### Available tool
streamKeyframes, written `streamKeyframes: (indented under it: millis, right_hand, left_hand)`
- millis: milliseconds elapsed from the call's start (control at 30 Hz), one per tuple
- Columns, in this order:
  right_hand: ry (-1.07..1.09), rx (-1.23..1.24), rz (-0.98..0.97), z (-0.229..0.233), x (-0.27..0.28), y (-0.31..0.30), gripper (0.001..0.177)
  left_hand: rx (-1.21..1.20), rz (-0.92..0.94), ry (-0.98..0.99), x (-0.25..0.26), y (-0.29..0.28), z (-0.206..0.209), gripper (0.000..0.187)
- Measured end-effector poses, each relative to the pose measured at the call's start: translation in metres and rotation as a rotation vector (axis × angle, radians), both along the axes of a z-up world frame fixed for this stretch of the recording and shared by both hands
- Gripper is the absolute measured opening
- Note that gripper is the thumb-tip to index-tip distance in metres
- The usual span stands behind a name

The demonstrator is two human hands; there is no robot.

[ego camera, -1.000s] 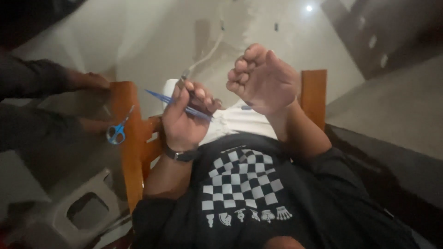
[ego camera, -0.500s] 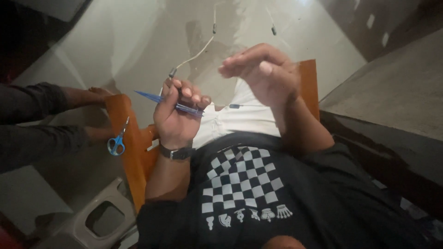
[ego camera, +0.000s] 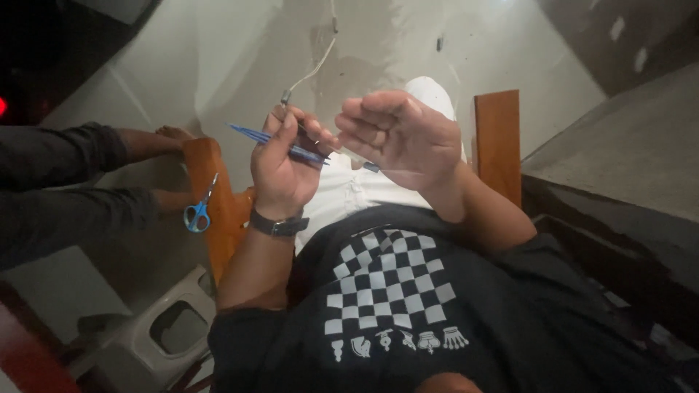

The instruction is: Threading small dough balls onto a fishing line using a baiting needle to prepare a fishing rig.

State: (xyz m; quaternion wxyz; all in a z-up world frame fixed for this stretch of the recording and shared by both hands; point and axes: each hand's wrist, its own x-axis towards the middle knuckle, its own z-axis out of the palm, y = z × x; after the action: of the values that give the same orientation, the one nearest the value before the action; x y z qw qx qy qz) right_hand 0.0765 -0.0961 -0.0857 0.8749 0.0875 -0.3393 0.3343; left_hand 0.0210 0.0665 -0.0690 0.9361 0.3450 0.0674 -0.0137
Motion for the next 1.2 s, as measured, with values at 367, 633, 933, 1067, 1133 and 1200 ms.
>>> streamKeyframes:
  millis: [367,633,933,1067,1133,1200]
  right_hand:
    - [-0.110,-0.570,-0.333,0.008,0.038,-0.053,0.038]
    - [-0.065,-0.716,-0.383,0.000,0.044,-0.042,0.037]
    - [-0.199,-0.637,-0.521,-0.001,0.042,-0.035,0.028]
    - [-0.235,-0.535,-0.556,0.012,0.042,-0.034,0.029]
    - [-0.198,-0.513,-0.576,0.012,0.042,-0.036,0.032]
    - [-0.332,-0.452,-0.561,0.013,0.042,-0.038,0.037]
  left_hand:
    - [0.470,-0.017,0.061,0.026,0.019,0.096,0.018]
    - [0.477,-0.011,-0.199,0.038,0.003,0.146,0.029]
    - [-0.017,-0.286,-0.157,0.062,-0.015,0.104,0.037]
    - [0.235,-0.324,-0.282,0.078,-0.021,0.065,0.016]
    - [0.283,-0.362,-0.192,0.085,-0.027,0.056,0.008]
    - [0.286,-0.261,-0.322,0.087,-0.038,0.072,0.007]
